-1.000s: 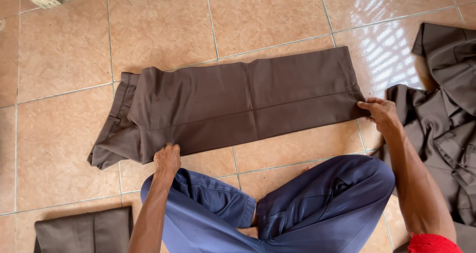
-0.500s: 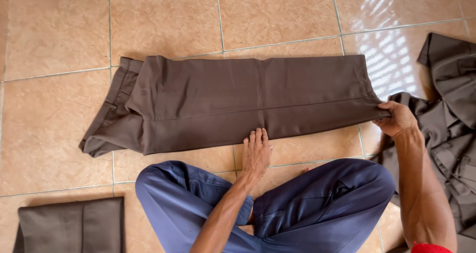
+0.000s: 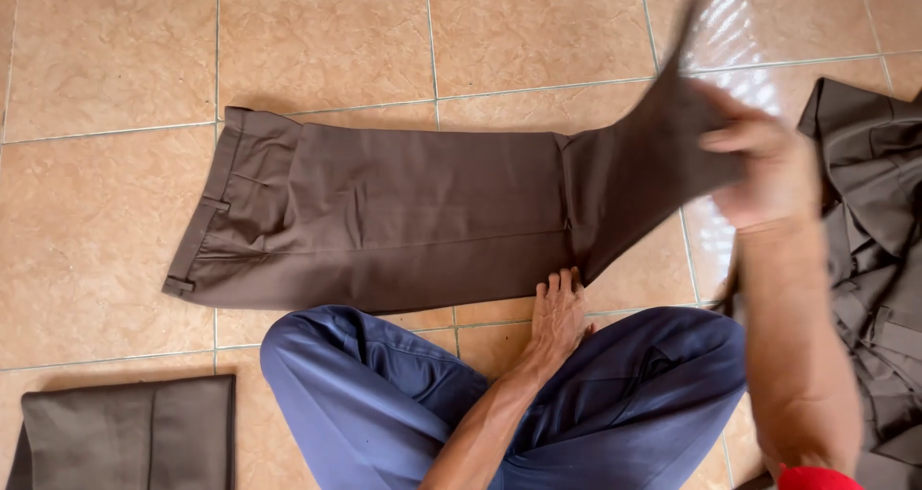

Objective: Folding brown trousers into neat rectangles on the floor of a sewing factory.

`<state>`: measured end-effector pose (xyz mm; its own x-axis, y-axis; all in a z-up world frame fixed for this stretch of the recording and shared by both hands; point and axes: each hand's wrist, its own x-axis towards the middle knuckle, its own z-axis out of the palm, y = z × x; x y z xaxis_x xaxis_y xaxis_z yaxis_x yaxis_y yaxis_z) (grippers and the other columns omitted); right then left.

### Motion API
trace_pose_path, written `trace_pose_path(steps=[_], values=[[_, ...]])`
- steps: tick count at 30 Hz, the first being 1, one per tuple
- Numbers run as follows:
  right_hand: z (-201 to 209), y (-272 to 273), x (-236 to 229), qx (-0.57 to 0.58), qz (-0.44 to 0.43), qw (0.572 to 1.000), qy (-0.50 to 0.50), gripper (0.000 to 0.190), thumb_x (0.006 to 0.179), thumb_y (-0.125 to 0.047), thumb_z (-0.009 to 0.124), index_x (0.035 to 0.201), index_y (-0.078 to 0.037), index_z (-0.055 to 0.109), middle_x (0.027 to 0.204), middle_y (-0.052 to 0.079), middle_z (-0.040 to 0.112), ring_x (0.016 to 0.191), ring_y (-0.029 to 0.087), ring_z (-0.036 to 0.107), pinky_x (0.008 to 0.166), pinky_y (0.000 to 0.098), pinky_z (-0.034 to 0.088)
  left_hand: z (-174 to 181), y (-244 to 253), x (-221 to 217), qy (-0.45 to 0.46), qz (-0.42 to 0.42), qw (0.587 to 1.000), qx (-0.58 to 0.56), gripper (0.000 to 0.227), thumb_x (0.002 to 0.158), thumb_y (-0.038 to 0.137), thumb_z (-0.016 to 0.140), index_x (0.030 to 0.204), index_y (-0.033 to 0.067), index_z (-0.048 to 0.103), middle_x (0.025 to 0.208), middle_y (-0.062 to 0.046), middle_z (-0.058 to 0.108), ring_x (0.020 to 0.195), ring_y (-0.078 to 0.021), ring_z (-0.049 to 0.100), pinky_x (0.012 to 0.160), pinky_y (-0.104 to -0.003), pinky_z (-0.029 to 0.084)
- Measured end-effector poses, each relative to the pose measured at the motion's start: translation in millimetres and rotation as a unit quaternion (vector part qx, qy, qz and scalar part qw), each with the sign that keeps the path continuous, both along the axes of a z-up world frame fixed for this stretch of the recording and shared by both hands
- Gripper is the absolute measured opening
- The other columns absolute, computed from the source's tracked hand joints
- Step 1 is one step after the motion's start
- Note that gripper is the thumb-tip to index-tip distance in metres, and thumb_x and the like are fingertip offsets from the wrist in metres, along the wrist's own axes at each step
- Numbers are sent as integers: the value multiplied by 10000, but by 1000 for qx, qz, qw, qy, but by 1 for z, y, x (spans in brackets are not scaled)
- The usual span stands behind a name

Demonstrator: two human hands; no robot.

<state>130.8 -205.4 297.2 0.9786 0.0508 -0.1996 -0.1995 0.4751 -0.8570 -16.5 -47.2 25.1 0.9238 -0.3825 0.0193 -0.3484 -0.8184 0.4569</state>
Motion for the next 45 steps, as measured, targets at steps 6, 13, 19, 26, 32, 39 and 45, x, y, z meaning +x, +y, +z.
trace_pose_path(steps=[6, 13, 19, 26, 32, 39, 45], values=[[-75, 177, -38, -173, 131, 975, -57, 636, 707, 47, 808, 1324, -48, 683, 835, 49, 672, 730, 124, 624, 595, 258, 582, -120, -37, -25, 79, -13, 992, -97, 721, 942, 360, 499, 1522, -65, 444, 1507, -287, 467, 1399, -483, 366, 1195, -599, 177], [-169, 210, -54, -180, 253, 950, -41, 666, 786, 69, 730, 1426, -34, 575, 902, 206, 687, 743, 256, 720, 621, 393, 666, -143, -21, -27, 6, 54, 991, -124, 492, 929, 391, 559, 1296, 65, 524, 1233, -163, 542, 1176, -379, 471, 1030, -520, 306], [-233, 78, -25, 57, -142, 968, 199, 252, 877, 24, 655, 1120, 28, 723, 767, 22, 555, 671, 84, 633, 569, 76, 549, -131, -8, -33, -76, 148, 971, -173, 237, 914, 428, 631, 1024, 218, 620, 905, -16, 634, 907, -256, 598, 832, -428, 464], [-342, 23, -34, -504, -9, 825, 256, 406, 988, -467, 627, 1274, -179, 635, 1016, 155, 745, 936, 297, 727, 751, 439, 592, -2, 124, -5, 32, 426, 889, -163, 121, 897, 294, 631, 987, 236, 687, 896, -44, 665, 863, -289, 650, 790, -427, 547], [-308, 42, -58, -456, -57, 854, 244, 377, 1027, -374, 539, 1180, -98, 746, 1028, 216, 726, 993, 385, 699, 767, 513, 572, -65, 219, 36, 81, 497, 859, -98, 580, 875, 316, 753, 1337, 71, 502, 1243, -184, 512, 1138, -430, 559, 947, -570, 497], [-311, 40, -75, -432, -81, 866, 239, 399, 1004, -329, 521, 1163, -38, 742, 968, 244, 677, 951, 339, 642, 693, 458, 552, -11, 252, 58, 76, 484, 849, -195, 638, 715, 243, 879, 1208, -57, 607, 1030, -313, 716, 1042, -493, 694, 920, -578, 550], [-311, 47, -82, -490, -28, 834, 252, 354, 926, -373, 669, 1213, -179, 741, 933, 105, 740, 964, 269, 691, 808, 420, 549, -42, 292, 63, 111, 477, 860, -142, 673, 829, 242, 832, 1401, 29, 550, 1208, -301, 691, 1160, -441, 670, 1010, -543, 539]])
